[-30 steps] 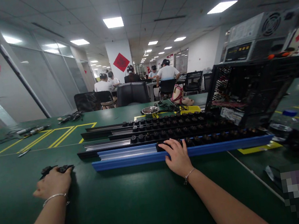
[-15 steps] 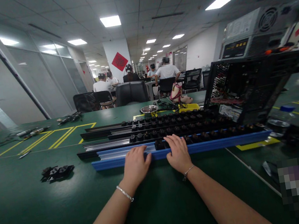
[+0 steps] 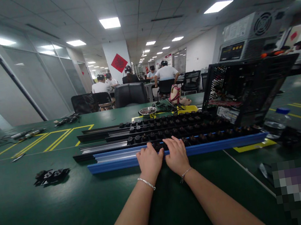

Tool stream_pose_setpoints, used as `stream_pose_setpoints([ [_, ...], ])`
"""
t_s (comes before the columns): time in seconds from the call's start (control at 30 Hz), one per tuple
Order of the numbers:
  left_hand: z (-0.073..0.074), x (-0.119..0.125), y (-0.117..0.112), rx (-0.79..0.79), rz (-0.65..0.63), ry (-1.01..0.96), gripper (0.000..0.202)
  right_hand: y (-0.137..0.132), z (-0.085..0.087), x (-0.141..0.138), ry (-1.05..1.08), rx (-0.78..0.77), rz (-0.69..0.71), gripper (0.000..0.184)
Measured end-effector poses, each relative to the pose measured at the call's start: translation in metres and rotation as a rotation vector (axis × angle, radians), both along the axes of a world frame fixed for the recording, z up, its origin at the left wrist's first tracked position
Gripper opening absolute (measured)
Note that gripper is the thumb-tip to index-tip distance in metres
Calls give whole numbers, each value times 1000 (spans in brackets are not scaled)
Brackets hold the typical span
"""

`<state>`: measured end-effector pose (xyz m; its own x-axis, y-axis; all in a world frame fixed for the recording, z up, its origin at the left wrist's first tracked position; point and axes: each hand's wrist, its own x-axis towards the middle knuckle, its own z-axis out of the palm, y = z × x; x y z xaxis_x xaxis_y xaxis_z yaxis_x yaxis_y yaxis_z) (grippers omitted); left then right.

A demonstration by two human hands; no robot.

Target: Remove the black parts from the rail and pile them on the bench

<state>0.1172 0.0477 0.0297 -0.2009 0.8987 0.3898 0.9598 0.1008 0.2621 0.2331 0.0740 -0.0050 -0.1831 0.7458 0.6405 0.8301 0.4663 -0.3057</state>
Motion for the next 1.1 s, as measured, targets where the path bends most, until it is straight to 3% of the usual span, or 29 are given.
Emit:
stream_pose_setpoints([
  [0.3, -10, 0, 5, 36, 38, -75, 43, 1, -1, 0, 13, 9, -2, 55],
  [1.1, -11, -16, 0, 45, 117, -64, 47, -1, 1, -2, 20, 8, -1, 58],
])
